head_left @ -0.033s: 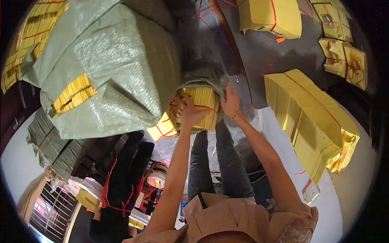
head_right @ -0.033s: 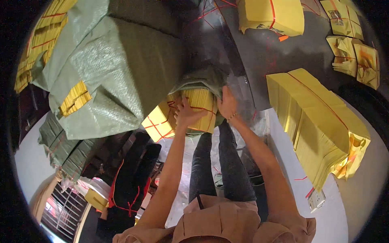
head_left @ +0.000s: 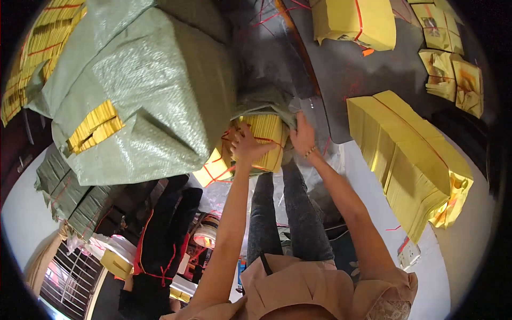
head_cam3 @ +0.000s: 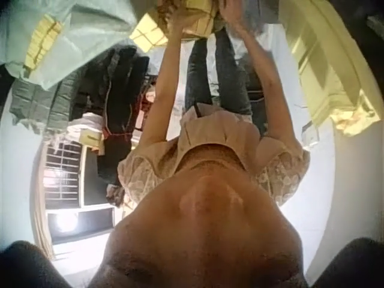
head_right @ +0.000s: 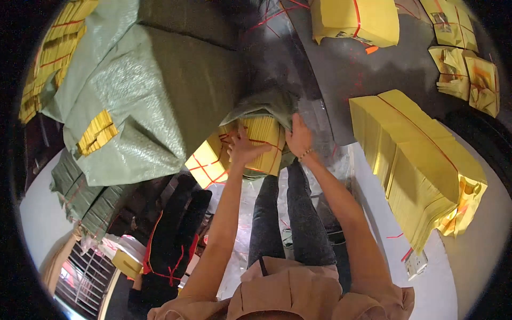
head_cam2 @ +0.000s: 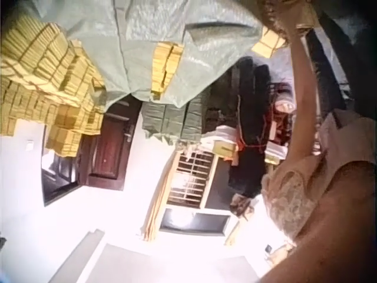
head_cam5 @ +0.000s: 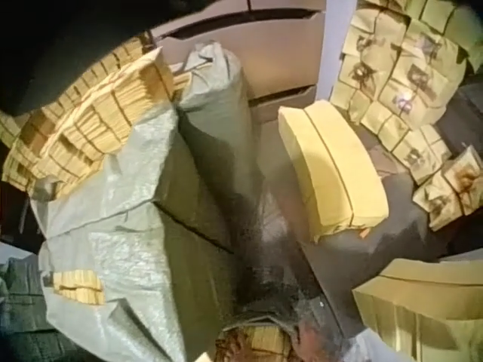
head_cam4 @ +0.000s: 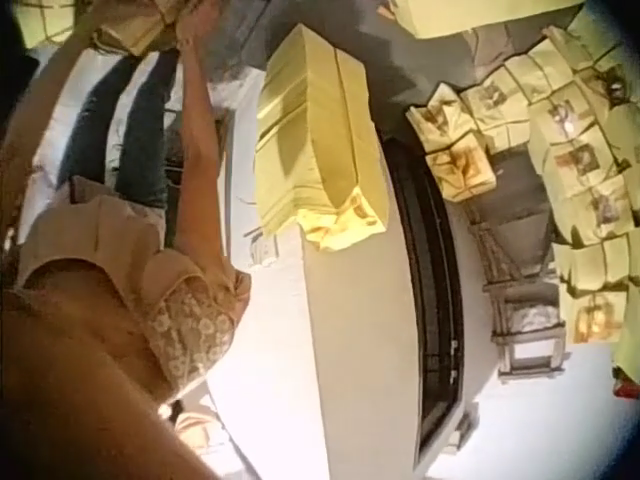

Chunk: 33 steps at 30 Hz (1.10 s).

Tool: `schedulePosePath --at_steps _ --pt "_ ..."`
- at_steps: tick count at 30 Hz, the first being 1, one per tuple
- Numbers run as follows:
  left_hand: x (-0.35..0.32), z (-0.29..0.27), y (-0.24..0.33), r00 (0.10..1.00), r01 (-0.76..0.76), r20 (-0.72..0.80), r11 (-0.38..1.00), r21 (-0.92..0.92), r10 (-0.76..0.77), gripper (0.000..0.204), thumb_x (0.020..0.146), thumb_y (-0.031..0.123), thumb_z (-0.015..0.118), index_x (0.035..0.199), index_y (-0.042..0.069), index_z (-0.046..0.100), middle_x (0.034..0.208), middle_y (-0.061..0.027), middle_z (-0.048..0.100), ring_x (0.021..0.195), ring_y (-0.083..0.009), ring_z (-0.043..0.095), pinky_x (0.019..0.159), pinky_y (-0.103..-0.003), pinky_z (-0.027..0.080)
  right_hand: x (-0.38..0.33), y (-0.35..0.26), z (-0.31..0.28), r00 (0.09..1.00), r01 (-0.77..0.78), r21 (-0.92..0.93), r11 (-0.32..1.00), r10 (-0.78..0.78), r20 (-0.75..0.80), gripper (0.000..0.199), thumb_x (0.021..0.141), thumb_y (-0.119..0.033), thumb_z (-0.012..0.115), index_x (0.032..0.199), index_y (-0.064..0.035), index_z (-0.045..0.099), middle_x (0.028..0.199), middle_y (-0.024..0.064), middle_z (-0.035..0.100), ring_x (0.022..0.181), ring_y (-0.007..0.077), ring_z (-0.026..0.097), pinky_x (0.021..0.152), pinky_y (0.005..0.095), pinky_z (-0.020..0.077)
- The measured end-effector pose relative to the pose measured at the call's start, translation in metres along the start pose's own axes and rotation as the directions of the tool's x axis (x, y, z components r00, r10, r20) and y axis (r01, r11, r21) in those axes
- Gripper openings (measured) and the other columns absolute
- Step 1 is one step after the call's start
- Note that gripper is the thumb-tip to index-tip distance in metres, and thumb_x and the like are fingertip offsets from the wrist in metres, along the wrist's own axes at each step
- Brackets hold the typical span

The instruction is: The person is sorting, stacking, and packing bundles of yellow paper into large bags.

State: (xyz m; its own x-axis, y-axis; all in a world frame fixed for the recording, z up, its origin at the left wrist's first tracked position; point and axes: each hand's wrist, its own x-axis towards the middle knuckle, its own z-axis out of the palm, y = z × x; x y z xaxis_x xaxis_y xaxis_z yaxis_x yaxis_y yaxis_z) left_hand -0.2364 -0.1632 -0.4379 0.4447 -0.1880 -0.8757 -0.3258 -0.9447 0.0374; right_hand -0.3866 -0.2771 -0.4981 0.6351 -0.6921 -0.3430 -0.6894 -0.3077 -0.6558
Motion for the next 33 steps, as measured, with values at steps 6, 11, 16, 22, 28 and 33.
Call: schedulePosePath --at_steps 6,11,16,22,28,33 --pt "0.023 -0.009 0.013 0.994 0.012 0.102 0.988 0.156 -0.028 0.135 0.050 0.070 0.071 0.149 0.008 0.003 0.149 -0.0271 0.019 0.135 -0.0475 0.023 0.109 -0.057 0.017 0.013 0.007 -0.023 0.998 -0.056 0.214 0.975 0.058 -0.004 0.037 0.077 -0.004 0.058 0.109 -0.0040 0.042 0.096 0.0244 0.058 0.086 0.0453 0.058 0.070 0.0491 0.0465" --pt "0.047 0.004 0.015 0.989 0.033 0.136 0.984 0.176 -0.057 0.133 0.050 0.073 0.069 0.149 0.007 0.010 0.149 -0.0270 0.018 0.136 -0.0455 0.023 0.108 -0.056 0.018 0.017 -0.012 -0.021 0.974 -0.190 0.435 0.880 0.224 -0.026 0.040 0.078 -0.002 0.057 0.114 -0.0044 0.040 0.097 0.0247 0.059 0.088 0.0458 0.058 0.072 0.0496 0.0453" --pt "0.106 0.010 0.020 1.000 0.010 -0.016 0.997 0.081 -0.008 0.121 0.061 0.084 0.050 0.150 0.014 0.010 0.155 -0.0184 0.010 0.141 -0.0417 0.010 0.111 -0.057 0.008 -0.003 -0.017 -0.020 0.997 -0.071 0.271 0.960 0.062 0.042 0.040 0.079 -0.004 0.059 0.114 -0.0046 0.041 0.101 0.0237 0.059 0.091 0.0446 0.058 0.072 0.0493 0.0471" --pt "0.100 0.024 0.023 0.973 -0.073 -0.204 0.984 0.162 0.106 0.106 0.065 0.085 0.045 0.147 0.020 0.028 0.153 -0.0108 0.022 0.140 -0.0330 0.018 0.109 -0.056 0.010 0.001 -0.031 -0.030 0.989 -0.130 0.131 0.983 0.137 -0.048 0.044 0.077 -0.015 0.065 0.115 -0.0045 0.044 0.108 0.0212 0.056 0.092 0.0417 0.058 0.074 0.0487 0.0486" --pt "0.056 0.067 -0.018 0.806 -0.421 -0.586 0.614 -0.668 -0.086 0.094 0.075 0.076 0.050 0.138 0.008 0.038 0.139 -0.0184 0.039 0.128 -0.0334 0.037 0.099 -0.057 0.032 -0.002 -0.028 -0.018 0.978 -0.192 0.060 0.979 0.186 0.098 0.044 0.075 -0.012 0.063 0.116 -0.0019 0.049 0.103 0.0200 0.058 0.096 0.0406 0.056 0.075 0.0466 0.0477" --pt "0.062 0.056 -0.020 0.923 0.269 0.125 -0.376 -0.887 0.364 0.080 0.078 0.071 0.053 0.132 0.013 0.043 0.131 -0.0091 0.048 0.118 -0.0307 0.048 0.099 -0.050 0.041 0.001 -0.022 -0.023 0.994 -0.111 0.085 0.990 0.109 0.022 0.045 0.072 -0.006 0.062 0.114 0.0002 0.047 0.103 0.0219 0.058 0.095 0.0417 0.056 0.078 0.0466 0.0472"
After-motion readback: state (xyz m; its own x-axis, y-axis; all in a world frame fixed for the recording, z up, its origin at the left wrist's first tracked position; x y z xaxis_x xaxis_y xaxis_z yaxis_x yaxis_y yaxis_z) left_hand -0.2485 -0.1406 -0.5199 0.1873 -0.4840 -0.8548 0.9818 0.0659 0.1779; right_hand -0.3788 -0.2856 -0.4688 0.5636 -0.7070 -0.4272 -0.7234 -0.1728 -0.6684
